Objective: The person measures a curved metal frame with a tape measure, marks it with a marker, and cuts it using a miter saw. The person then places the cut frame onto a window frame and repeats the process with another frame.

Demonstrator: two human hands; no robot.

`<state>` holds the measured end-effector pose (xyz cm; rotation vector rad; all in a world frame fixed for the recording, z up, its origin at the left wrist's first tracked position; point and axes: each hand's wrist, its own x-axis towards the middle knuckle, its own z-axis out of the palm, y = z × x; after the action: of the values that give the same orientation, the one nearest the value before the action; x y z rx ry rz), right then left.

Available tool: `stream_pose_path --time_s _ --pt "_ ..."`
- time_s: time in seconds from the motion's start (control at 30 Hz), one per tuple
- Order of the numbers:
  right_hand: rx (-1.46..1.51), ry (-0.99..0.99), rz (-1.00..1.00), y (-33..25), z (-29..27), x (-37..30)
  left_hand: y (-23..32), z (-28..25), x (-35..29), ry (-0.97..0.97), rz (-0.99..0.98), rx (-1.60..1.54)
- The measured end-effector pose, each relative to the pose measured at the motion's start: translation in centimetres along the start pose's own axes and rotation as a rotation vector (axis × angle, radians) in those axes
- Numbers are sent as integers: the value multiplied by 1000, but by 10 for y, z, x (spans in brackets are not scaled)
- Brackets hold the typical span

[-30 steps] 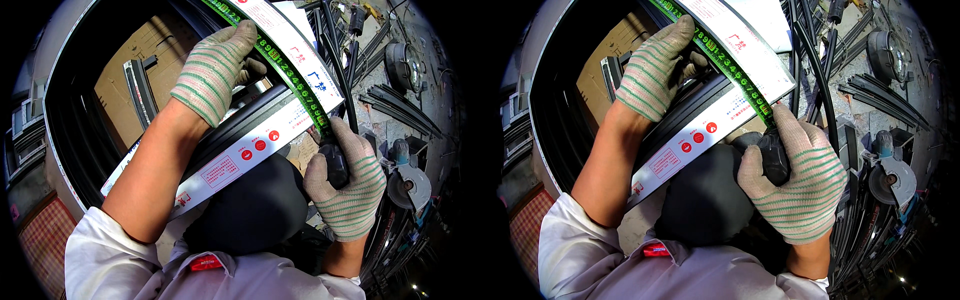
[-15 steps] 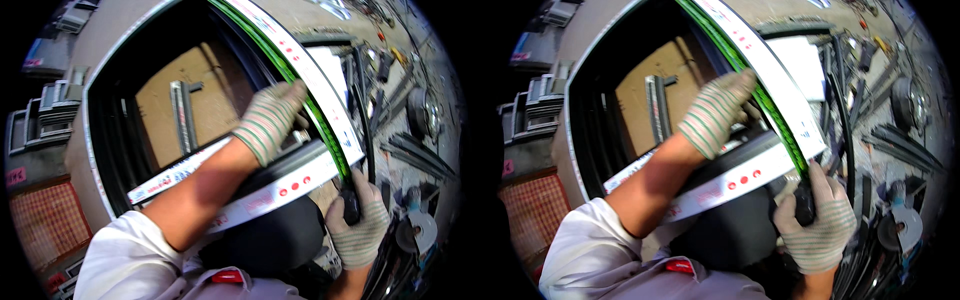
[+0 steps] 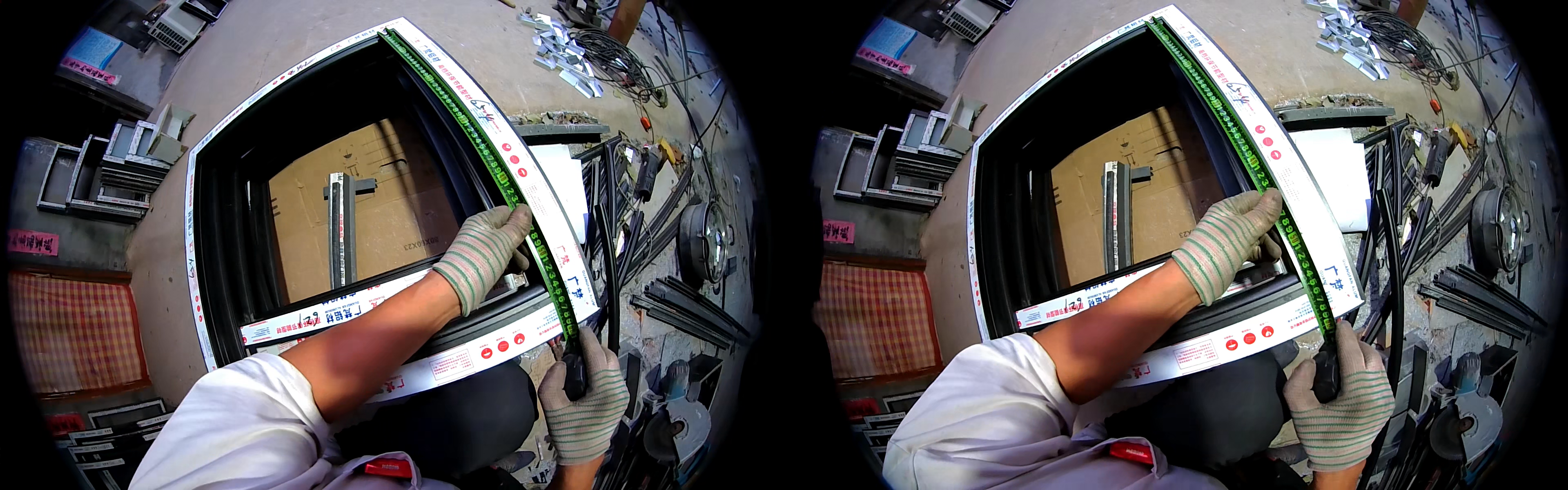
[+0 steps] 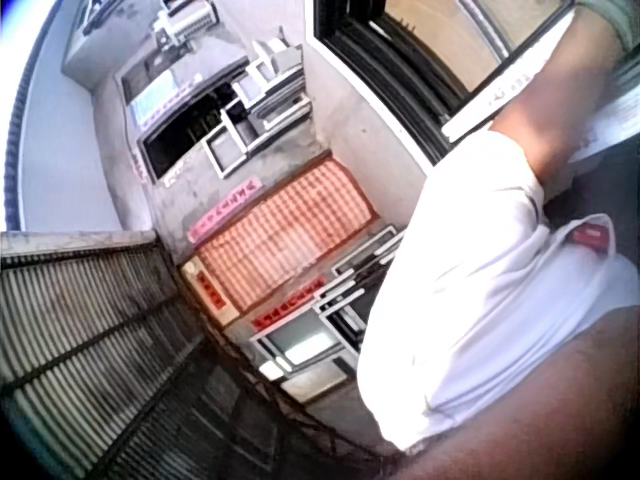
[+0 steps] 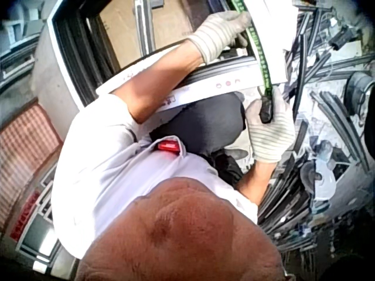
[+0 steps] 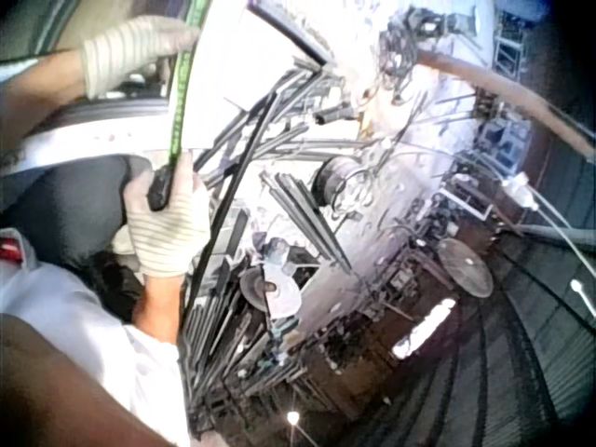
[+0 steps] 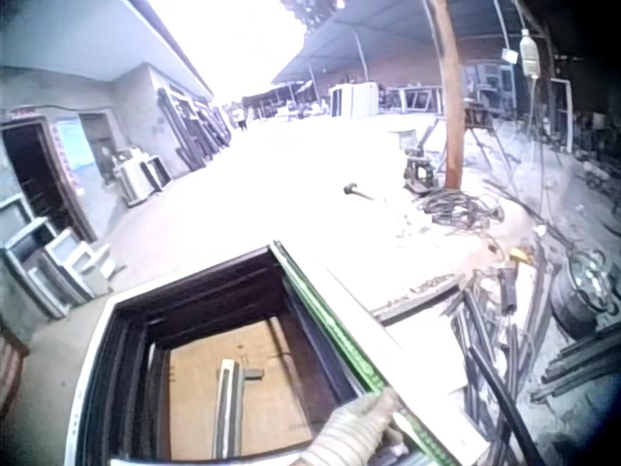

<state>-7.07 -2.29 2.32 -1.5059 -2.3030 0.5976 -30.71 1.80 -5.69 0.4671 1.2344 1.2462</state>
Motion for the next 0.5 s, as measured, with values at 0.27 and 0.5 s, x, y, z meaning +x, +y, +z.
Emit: stream_pose_path --time_s 0.27,0.5 --pt "-4 34 -32 0 1 -1 1 1 0 18 -7 35" --pt "-45 49 -49 -3 2 7 -2 -5 0 34 61 83"
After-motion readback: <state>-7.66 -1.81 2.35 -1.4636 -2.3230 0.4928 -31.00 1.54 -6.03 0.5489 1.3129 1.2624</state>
